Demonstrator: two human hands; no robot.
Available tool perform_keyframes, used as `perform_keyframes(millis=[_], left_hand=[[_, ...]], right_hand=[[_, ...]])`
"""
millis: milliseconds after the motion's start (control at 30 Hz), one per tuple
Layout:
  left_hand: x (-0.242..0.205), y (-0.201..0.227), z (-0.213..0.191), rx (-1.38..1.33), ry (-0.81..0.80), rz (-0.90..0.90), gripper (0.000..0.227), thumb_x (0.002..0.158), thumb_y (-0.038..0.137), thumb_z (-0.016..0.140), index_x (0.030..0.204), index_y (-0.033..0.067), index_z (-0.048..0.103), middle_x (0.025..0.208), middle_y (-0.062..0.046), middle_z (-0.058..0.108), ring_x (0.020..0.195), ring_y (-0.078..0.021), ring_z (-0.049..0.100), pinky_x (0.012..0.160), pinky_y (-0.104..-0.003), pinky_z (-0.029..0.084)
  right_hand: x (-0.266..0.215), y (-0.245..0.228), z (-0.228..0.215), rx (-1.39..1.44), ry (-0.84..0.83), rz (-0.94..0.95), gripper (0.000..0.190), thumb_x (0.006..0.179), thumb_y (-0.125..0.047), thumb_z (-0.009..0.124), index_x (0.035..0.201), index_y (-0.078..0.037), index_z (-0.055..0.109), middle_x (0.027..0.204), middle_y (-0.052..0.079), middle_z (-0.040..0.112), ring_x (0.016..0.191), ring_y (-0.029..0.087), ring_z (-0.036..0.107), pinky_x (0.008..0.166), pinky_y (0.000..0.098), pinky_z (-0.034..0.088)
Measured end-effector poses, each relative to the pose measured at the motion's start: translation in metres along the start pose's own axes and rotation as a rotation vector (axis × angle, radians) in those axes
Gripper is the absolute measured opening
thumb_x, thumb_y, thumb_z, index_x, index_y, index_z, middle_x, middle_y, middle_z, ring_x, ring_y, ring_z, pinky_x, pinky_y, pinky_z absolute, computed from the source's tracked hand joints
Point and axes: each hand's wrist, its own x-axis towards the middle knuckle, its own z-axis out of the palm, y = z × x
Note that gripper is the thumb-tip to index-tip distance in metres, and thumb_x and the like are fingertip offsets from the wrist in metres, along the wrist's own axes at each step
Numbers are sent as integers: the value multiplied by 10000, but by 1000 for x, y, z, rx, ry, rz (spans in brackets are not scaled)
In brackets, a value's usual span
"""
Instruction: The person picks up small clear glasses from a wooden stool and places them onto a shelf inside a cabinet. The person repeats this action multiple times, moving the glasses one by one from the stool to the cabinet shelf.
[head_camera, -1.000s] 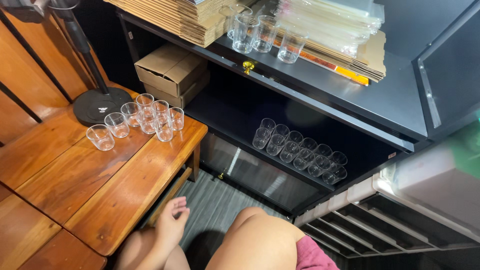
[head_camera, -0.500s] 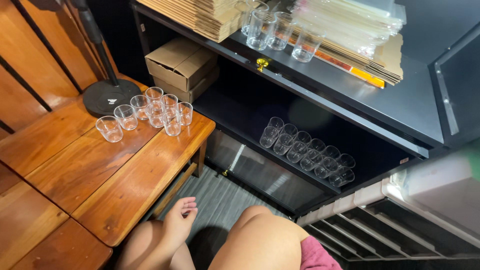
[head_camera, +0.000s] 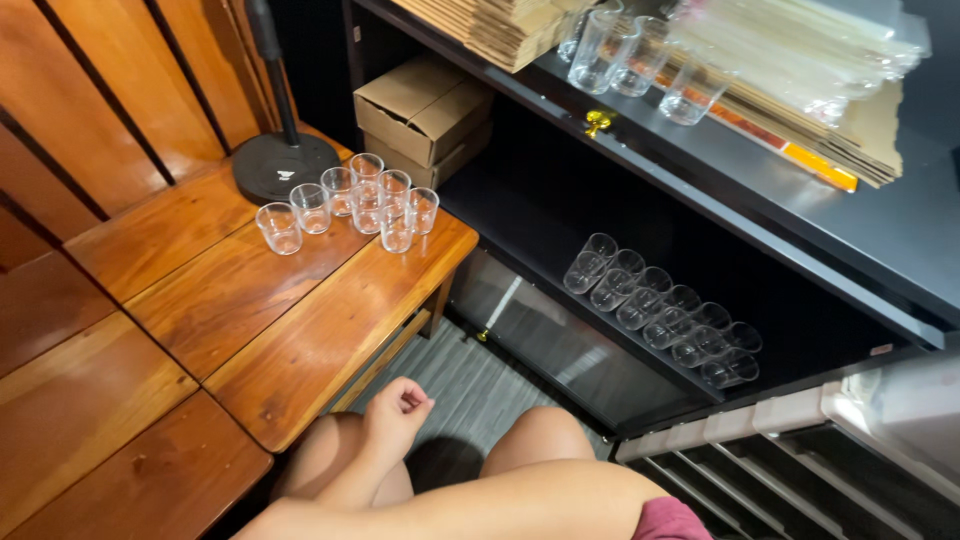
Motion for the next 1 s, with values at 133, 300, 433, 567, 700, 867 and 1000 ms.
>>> perform_keyframes(millis=[133,300,433,567,700,867,1000], left_hand=[[-11,27,-13,-163,-149,-104,74,831,160,830,836,173,758,805,35,749,509,-100,605,527,-224,532],[-15,38,-18,-244,-155,-109,237,998,295,594,1034,156,782,717,2,761,523,-113,577,606,-247,503],[-11,35,-14,-287,-75,-101,227,983,282,618,939,130,782,700,-20,750,561,-125,619,615,-243,526],[-13,62,-33,-281,49,-64,141,928,232,640,850,128,693,686,-2,692,587,-88,591,609,-218,509],[-15,108,-70,-112,134,172,156,1012,312,629,917,192,658,768,84,637,664,-33,569,645,-201,451],[23,102,-72,-195,115,336,79,942,159,742,977,129,678,796,44,663,688,-36,619,630,-206,502],[42,121,-82,-179,23,332,83,938,250,741,909,178,712,741,49,686,720,-61,637,686,-238,513]], right_hand=[[-1,43,4,-22,-48,19,483,1047,-543,407,1035,-131,659,851,120,695,810,348,704,812,441,538],[3,83,21,-53,-101,38,510,1047,-562,387,1035,-131,659,840,131,695,800,367,706,804,456,535],[4,127,33,110,-13,-135,431,841,10,511,1207,-184,631,1142,71,694,1064,284,684,1005,346,517],[10,119,4,8,276,-193,352,814,44,518,1046,-164,682,1040,5,708,1148,256,632,1043,592,113],[19,115,-38,-32,478,-286,367,763,111,470,959,-99,699,1000,54,719,998,265,691,1055,416,408],[27,125,-57,33,611,-315,291,860,131,493,958,-70,679,990,71,709,940,264,679,933,367,543],[30,134,-68,-33,727,-330,265,844,104,506,928,-82,675,1028,64,698,1012,276,689,1016,423,524]])
